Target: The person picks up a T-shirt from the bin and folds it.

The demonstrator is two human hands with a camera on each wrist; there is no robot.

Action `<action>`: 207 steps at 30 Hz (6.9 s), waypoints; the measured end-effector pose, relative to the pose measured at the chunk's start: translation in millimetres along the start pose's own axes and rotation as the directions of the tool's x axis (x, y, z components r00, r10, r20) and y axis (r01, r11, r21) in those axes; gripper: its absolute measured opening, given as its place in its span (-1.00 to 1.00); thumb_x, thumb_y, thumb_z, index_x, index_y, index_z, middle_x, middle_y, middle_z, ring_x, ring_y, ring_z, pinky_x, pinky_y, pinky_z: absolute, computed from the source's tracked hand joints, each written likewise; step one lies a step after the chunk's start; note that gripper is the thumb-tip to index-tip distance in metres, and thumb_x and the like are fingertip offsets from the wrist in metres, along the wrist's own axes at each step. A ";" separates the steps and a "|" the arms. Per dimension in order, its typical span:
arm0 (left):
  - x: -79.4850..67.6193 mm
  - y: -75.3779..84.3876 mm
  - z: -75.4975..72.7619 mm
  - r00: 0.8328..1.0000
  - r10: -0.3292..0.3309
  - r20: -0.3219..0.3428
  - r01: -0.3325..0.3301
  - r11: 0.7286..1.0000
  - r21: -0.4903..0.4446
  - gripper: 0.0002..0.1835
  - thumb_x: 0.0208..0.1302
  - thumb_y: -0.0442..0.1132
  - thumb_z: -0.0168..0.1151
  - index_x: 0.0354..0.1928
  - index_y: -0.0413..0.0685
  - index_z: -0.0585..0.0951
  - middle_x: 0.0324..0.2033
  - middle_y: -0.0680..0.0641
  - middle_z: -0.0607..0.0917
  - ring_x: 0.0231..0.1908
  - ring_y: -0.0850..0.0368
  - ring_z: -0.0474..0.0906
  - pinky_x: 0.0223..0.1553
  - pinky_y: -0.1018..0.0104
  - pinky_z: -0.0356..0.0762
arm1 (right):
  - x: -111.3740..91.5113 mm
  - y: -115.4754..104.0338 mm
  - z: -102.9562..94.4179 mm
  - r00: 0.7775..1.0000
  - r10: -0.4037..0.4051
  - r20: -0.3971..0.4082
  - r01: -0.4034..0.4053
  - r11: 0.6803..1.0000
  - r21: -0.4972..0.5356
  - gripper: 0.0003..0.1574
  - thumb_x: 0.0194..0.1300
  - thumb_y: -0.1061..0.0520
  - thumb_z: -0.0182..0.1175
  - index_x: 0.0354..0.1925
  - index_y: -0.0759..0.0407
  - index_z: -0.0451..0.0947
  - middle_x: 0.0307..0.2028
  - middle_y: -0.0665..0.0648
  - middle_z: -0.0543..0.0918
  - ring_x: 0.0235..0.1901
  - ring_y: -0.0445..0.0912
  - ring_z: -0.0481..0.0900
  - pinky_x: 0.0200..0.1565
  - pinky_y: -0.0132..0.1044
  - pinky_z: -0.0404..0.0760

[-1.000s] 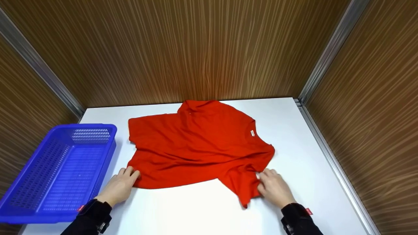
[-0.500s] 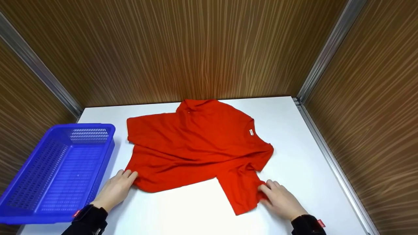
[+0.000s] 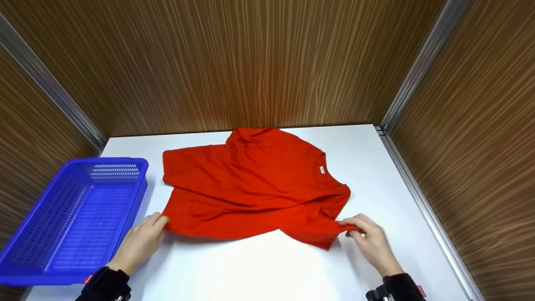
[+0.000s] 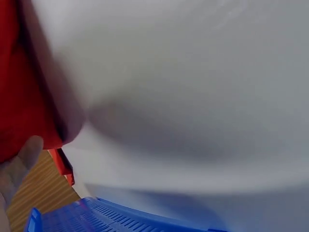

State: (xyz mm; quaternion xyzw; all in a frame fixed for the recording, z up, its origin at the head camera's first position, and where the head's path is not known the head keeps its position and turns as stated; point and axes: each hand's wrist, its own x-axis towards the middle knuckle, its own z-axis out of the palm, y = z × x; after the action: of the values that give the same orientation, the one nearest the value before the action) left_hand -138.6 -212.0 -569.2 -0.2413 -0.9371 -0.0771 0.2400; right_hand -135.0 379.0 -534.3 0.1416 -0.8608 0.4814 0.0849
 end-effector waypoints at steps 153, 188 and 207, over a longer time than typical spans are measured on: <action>47.5 -10.5 52.2 0.831 -0.432 0.351 0.474 0.880 -0.038 -0.39 0.37 -0.21 0.20 0.43 -0.05 0.33 0.08 -0.21 0.46 -0.04 -0.28 0.31 -0.14 -0.07 0.32 | 120.8 30.3 110.8 0.960 0.192 0.204 -0.014 0.761 -0.649 -0.28 0.42 0.20 0.09 0.46 0.22 0.15 0.31 0.36 0.30 0.26 0.51 0.17 0.11 0.60 -0.06; 53.1 -14.9 50.4 0.871 -0.379 0.312 0.399 0.917 -0.001 -0.44 0.12 -0.25 0.36 0.18 -0.20 0.44 -0.12 -0.28 0.59 -0.12 -0.29 0.48 -0.18 -0.17 0.45 | 134.5 28.6 130.6 0.974 0.052 0.219 0.113 0.730 -0.674 -0.29 0.47 -0.20 0.01 0.40 0.14 0.33 0.08 0.32 0.51 0.18 0.31 0.32 0.24 0.46 -0.35; 51.3 -11.6 48.1 0.842 -0.421 0.338 0.449 0.893 -0.007 -0.73 0.15 -0.25 0.30 -0.12 -0.18 0.56 -0.15 -0.24 0.47 -0.21 -0.26 0.46 -0.26 -0.15 0.41 | 139.8 30.9 138.1 0.997 -0.006 0.075 0.053 0.765 -0.642 -0.62 0.49 -0.02 0.03 -0.26 0.24 0.58 -0.07 0.25 0.60 0.20 0.30 0.36 0.23 0.48 -0.17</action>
State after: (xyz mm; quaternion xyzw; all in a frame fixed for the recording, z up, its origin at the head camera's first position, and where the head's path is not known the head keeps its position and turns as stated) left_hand -203.5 -188.2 -586.5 -0.0418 -0.9898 -0.1283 0.0466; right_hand -278.6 254.0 -591.8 0.1336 -0.9737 0.1510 0.1063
